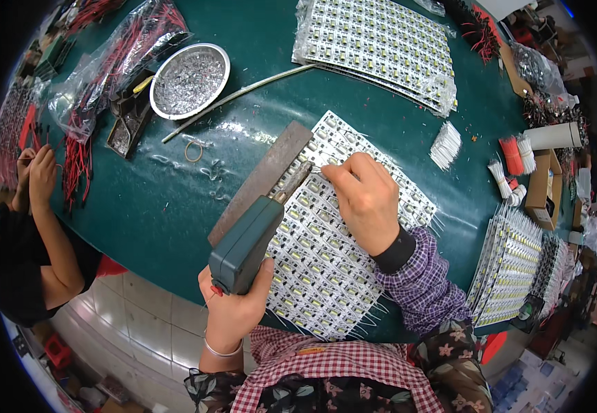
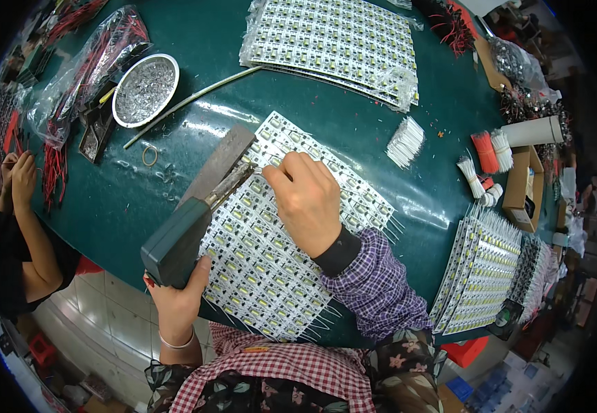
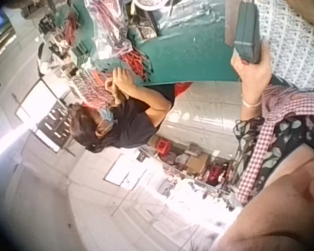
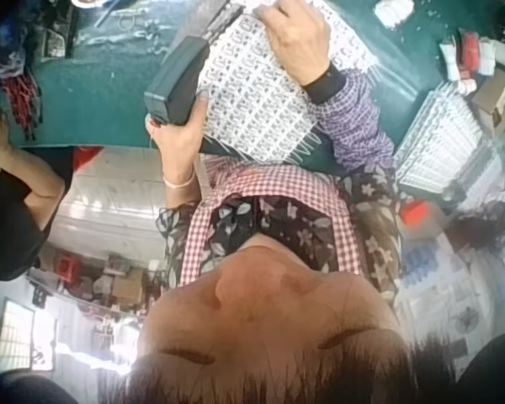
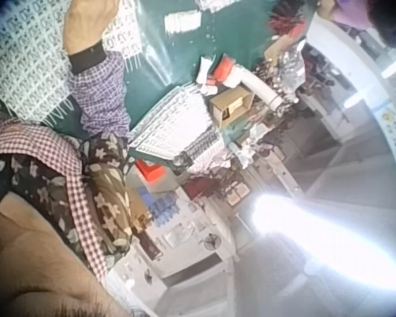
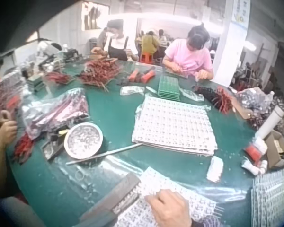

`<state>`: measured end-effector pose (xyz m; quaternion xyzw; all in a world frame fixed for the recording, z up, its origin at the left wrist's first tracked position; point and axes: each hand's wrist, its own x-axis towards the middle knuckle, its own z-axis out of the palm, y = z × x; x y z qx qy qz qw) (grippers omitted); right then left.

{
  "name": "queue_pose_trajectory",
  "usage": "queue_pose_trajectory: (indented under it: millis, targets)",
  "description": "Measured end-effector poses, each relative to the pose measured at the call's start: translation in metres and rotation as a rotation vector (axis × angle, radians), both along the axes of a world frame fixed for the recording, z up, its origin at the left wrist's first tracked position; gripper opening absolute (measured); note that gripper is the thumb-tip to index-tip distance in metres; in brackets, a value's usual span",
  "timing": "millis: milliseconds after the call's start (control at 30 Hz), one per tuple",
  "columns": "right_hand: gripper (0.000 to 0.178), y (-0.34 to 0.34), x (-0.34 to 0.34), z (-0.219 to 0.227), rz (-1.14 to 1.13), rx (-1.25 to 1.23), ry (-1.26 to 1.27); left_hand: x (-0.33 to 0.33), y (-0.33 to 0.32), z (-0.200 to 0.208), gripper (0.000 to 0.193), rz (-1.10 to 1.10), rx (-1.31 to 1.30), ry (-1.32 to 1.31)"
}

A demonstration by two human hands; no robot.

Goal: Applying glue and assembling components on LED light panels.

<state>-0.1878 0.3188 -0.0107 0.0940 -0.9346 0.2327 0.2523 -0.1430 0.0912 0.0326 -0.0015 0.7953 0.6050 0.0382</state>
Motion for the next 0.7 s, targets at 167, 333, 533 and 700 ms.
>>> queue_pose_trajectory:
  millis: [167,333,533,700]
  targets:
    - [0.019,-0.002,0.000,0.004,0.004,0.007,-0.028,0.004,-0.005,0.000,0.016,0.006,0.002,-0.026]
    - [0.020,0.001,0.001,0.003,-0.004,0.044,-0.027,0.014,-0.017,-0.020,0.032,-0.025,-0.092,0.142]
    - [0.021,0.000,0.000,0.003,-0.001,0.042,-0.019,0.012,-0.009,-0.013,0.027,0.033,-0.051,0.160]
    - [0.020,-0.004,0.001,0.002,-0.006,0.017,0.061,0.011,-0.006,-0.007,0.022,0.085,-0.005,0.114]
